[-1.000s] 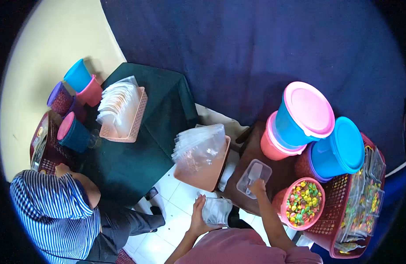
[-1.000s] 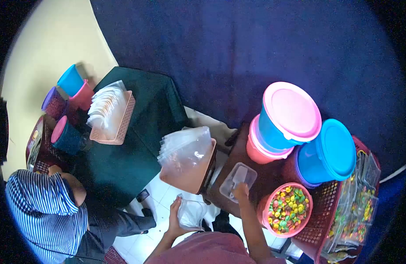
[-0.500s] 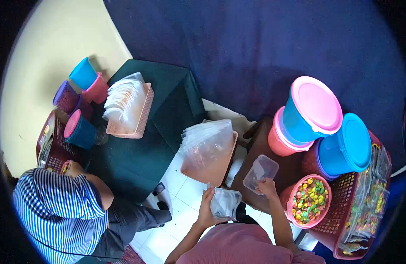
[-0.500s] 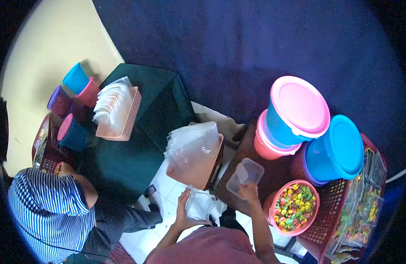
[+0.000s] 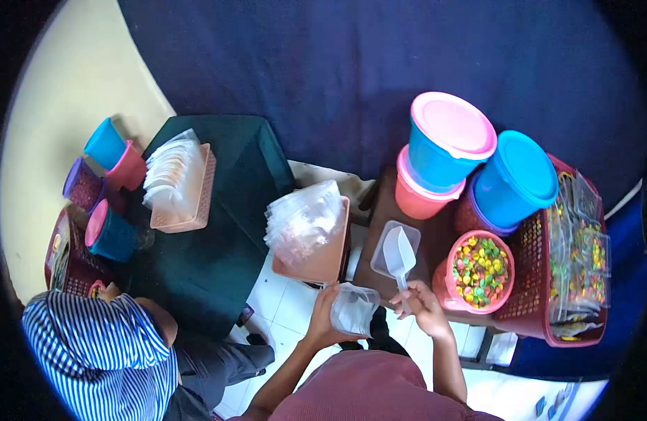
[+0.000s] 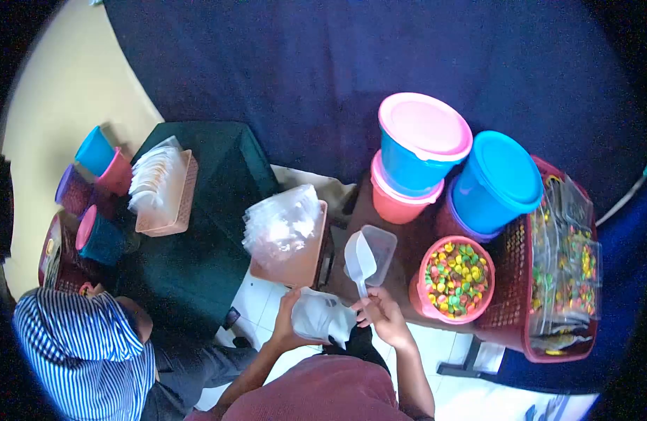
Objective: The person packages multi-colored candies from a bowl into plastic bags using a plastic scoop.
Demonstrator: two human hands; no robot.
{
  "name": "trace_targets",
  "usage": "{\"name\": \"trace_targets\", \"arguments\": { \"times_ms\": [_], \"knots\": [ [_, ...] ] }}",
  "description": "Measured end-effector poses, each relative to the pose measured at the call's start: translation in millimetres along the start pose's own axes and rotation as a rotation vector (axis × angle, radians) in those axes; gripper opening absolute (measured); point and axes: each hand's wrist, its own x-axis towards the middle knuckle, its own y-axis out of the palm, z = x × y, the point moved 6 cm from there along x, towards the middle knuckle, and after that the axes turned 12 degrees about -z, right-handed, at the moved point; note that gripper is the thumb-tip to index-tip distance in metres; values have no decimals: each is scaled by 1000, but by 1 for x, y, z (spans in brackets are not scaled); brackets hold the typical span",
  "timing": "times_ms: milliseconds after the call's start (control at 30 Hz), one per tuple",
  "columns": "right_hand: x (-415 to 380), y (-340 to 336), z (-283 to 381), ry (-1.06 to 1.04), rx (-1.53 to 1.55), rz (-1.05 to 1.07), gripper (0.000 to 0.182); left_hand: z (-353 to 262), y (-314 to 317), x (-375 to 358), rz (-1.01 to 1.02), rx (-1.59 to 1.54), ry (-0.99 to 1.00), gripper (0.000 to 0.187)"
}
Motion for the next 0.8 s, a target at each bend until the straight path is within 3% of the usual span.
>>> {"name": "trace_targets", "arguments": {
  "times_ms": [167, 533, 667, 733, 800],
  "knots": [
    [-41, -23, 20, -50, -59, -113, 17, -11, 2, 4, 33, -128, 47, 105],
    [-69, -71, 54, -181, -74, -293, 18, -21, 16, 10, 1, -239, 35, 112],
    [-67, -90, 66, -191, -63, -328, 20, -17, 19, 15, -149, -524, -66, 126],
    [-62, -100, 67, -189, -56, -295, 22, -22, 17, 29, -223, -1051, -284, 128],
    [-57, -112, 68, -174, -54, -315, 21, -16, 21, 36, -216, -1095, -327, 131]
  ]
}}
